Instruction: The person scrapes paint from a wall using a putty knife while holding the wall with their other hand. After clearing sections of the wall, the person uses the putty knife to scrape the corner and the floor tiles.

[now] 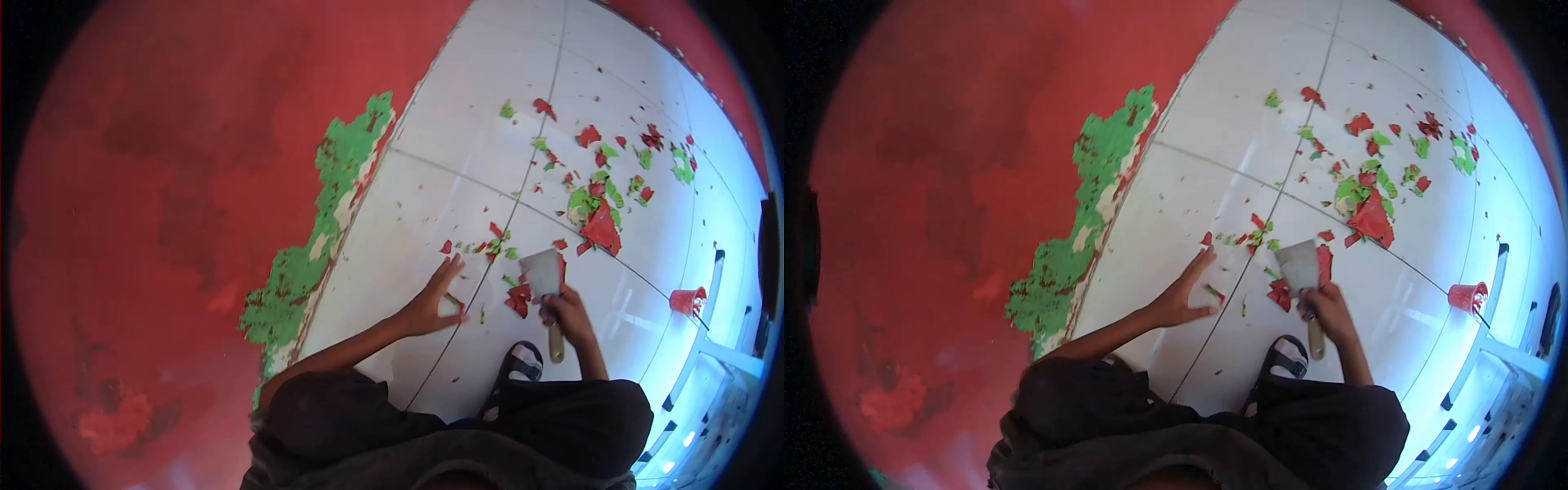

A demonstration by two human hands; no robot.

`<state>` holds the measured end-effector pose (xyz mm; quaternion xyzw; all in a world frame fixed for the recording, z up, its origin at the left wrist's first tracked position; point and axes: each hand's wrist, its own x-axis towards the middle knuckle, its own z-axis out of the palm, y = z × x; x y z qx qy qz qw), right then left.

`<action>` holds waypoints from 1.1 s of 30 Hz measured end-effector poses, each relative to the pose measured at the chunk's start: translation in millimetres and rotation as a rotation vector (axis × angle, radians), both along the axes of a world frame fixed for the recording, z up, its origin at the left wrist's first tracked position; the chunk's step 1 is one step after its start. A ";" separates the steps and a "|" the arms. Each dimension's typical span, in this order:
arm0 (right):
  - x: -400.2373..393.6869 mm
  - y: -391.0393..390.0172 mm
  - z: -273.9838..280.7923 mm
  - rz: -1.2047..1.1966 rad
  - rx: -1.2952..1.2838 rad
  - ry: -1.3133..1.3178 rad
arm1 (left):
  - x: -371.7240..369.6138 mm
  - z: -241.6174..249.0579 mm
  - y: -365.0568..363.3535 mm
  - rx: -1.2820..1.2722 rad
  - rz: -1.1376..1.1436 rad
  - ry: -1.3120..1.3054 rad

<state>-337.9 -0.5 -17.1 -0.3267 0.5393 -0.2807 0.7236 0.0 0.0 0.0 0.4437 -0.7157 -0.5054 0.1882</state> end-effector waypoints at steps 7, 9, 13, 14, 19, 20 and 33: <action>-48.9 28.8 1.5 -0.028 -0.003 0.068 | 66.4 28.4 -12.4 -0.211 -0.866 -0.848; -46.0 40.8 -16.2 0.177 -0.001 0.062 | 46.8 12.6 -7.9 -0.221 -1.054 -0.739; -12.7 40.4 -28.1 0.368 -0.165 -0.002 | -35.6 -85.2 15.9 -0.410 -1.104 -0.320; -12.4 42.0 -28.5 0.361 -0.233 -0.006 | -65.7 -101.9 11.9 -0.453 -1.053 -0.261; -50.9 22.9 -17.5 -0.023 0.005 -0.114 | -206.0 -106.4 -129.2 -0.635 -0.627 -0.084; -54.8 20.7 -13.6 -0.120 0.042 -0.154 | -213.6 -100.2 -147.4 -0.539 -0.498 0.032; 83.9 -44.0 -85.0 0.808 0.015 -0.036 | 10.7 -131.7 -39.2 -0.379 1.297 -0.465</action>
